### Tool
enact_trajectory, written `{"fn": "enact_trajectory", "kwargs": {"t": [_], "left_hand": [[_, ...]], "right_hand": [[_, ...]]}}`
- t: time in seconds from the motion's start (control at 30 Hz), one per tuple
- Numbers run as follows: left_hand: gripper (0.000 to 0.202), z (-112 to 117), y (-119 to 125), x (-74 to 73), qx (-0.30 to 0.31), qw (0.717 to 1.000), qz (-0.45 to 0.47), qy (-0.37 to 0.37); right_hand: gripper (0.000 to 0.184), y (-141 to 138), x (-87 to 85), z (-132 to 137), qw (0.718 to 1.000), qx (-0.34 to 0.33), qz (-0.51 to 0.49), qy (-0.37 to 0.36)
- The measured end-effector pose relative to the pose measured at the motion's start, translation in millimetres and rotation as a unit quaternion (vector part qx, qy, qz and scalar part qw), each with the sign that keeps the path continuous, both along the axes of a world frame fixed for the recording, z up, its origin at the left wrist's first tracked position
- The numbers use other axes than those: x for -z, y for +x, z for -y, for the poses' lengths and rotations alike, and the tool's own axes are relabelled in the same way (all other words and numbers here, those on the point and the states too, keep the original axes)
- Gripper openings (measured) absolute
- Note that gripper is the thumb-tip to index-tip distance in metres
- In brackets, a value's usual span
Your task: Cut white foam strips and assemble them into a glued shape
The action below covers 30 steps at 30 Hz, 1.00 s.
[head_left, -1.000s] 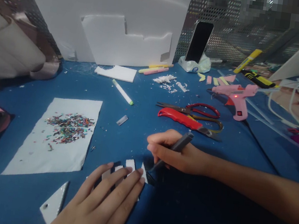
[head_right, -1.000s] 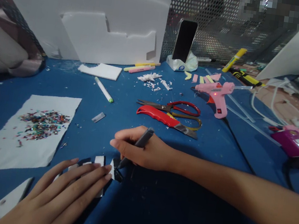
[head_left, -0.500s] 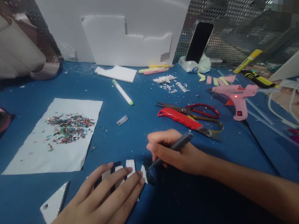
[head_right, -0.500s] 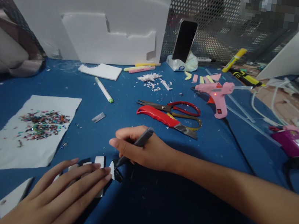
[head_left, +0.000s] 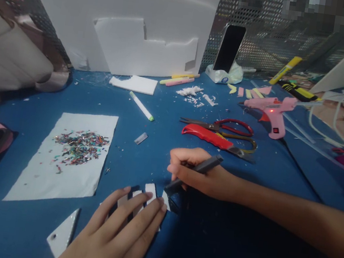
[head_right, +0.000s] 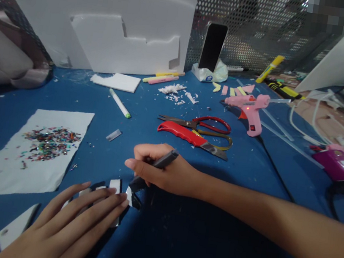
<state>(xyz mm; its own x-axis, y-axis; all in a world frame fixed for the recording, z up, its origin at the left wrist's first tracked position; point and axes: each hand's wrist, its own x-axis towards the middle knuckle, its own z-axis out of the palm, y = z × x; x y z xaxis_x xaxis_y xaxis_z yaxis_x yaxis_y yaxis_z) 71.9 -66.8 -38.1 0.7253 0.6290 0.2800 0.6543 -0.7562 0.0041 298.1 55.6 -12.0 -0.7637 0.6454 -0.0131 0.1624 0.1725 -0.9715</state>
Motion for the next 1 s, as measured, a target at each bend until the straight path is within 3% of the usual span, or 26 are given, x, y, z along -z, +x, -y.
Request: {"fn": "enact_trajectory", "kwargs": {"t": [0.13,0.27,0.37,0.5,0.6,0.73,0.87,1.0], "left_hand": [[0.054,-1,0,-0.4,-0.004,1.0,0.005,-0.002],[0.051,-2,1,-1.7,0.002,1.0,0.01,0.008],[0.051,-1,1,-2.0,0.0,1.0,0.009,0.005],[0.052,-1,1,1.5,-0.001,1.0,0.02,0.008],[0.051,0,2,6.3,0.002,0.999,0.035,0.025],[0.052,-2,2,9.2,0.002,0.999,0.038,0.026],[0.051,-2,0,6.5,0.011,1.0,0.018,0.02],[0.056,-1,-2,1.9,0.015,1.0,-0.005,0.008]], "right_hand": [[0.037,0,-0.3,0,1.0,-0.021,0.005,-0.011],[0.036,0,-0.3,0,1.0,0.009,-0.002,0.004],[0.039,0,-0.2,0,0.999,-0.028,0.013,-0.017],[0.037,0,0.5,0,1.0,-0.004,-0.004,0.003],[0.038,0,1.5,0,0.999,-0.035,0.015,-0.018],[0.033,1,2.4,1,1.0,-0.001,-0.003,0.011],[0.034,2,1.9,0,0.999,-0.034,0.007,-0.017],[0.031,-1,2.4,0,1.0,-0.01,-0.015,0.014]]}}
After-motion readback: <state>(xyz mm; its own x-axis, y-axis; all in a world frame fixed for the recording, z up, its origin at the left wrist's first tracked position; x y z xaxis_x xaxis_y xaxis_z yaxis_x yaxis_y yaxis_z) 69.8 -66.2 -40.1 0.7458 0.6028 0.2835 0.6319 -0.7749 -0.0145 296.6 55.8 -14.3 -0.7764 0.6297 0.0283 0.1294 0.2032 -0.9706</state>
